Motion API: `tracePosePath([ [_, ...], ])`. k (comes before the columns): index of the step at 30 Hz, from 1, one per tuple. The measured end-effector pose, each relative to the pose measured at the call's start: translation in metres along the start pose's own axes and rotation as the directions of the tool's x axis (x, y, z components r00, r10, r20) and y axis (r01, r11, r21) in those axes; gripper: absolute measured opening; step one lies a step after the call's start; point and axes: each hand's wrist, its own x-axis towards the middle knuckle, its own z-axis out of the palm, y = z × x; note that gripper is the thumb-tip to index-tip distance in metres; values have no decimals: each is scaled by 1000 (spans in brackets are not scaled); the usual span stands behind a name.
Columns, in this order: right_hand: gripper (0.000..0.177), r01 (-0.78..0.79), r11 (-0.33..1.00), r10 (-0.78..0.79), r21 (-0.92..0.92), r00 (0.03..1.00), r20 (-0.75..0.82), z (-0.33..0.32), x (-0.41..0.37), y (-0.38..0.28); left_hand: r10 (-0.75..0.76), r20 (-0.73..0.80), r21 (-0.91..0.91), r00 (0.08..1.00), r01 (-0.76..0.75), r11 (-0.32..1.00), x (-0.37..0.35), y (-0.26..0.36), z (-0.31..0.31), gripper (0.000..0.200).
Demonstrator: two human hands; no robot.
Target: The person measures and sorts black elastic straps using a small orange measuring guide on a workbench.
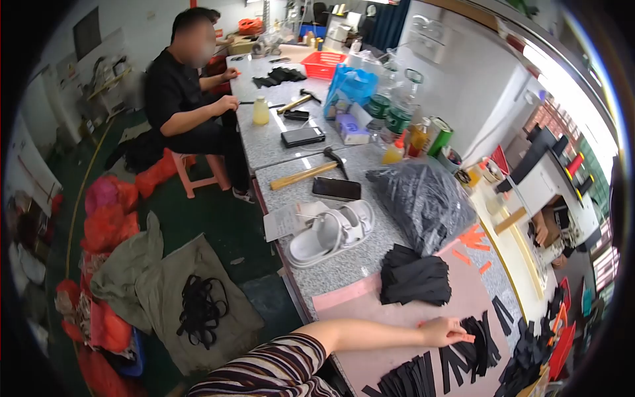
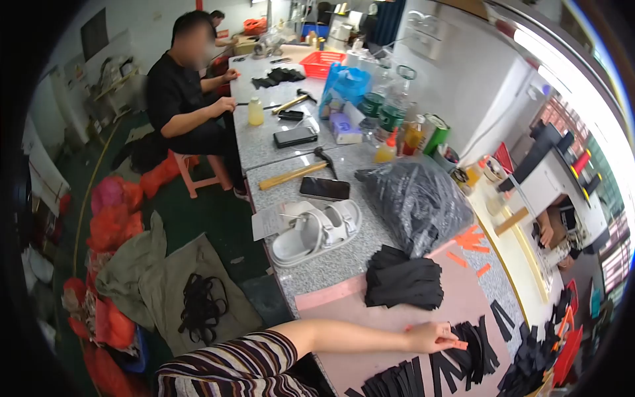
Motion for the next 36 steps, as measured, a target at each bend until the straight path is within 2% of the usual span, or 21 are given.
tracePosePath([
  [1,28,17,1000,-17,-4,1000,5,9,4,-9,32,-29,-16,999,-33,999,-1,6,-2,23],
  [3,28,51,999,-51,-7,999,13,23,13,-24,55,33,-54,998,-54,997,-6,8,3,23],
  [5,27,79,997,-78,-9,997,27,36,19,-36,150,97,1,984,-150,989,-10,20,3,22],
  [6,27,90,996,-90,-9,995,35,42,22,-42,187,173,68,967,-201,977,-14,34,-6,20],
  [7,27,102,995,-101,-12,994,52,47,24,-47,115,303,184,946,-177,967,-16,54,-21,22],
  [9,26,124,992,-123,-17,989,80,59,29,-57,142,386,434,912,-315,844,-29,61,-36,23],
  [12,26,149,989,-146,-15,983,110,75,34,-69,-17,501,579,866,-320,750,-47,48,-63,26],
  [15,25,175,985,-172,-10,977,129,88,37,-80,-10,377,724,926,-288,626,-75,31,-85,26],
  [16,25,181,983,-178,-8,974,137,92,38,-84,-50,343,675,938,-209,708,-80,29,-91,28],
  [19,24,204,979,-200,-8,968,152,100,39,-93,175,370,622,913,-383,683,-88,48,-117,30],
  [22,24,213,977,-208,-14,964,164,106,38,-102,333,119,377,935,-353,856,-95,66,-142,36],
  [25,24,224,975,-218,-11,960,177,115,37,-109,257,121,264,959,-281,923,-97,95,-204,39],
  [28,23,229,973,-223,-14,958,182,121,37,-115,282,-36,299,959,-258,918,-105,112,-270,35],
  [31,23,242,970,-234,-21,954,190,125,36,-120,285,-265,375,921,-174,911,-116,115,-319,29],
  [36,23,247,968,-235,-34,951,199,135,37,-130,321,-449,542,834,-31,840,-138,114,-384,27],
])
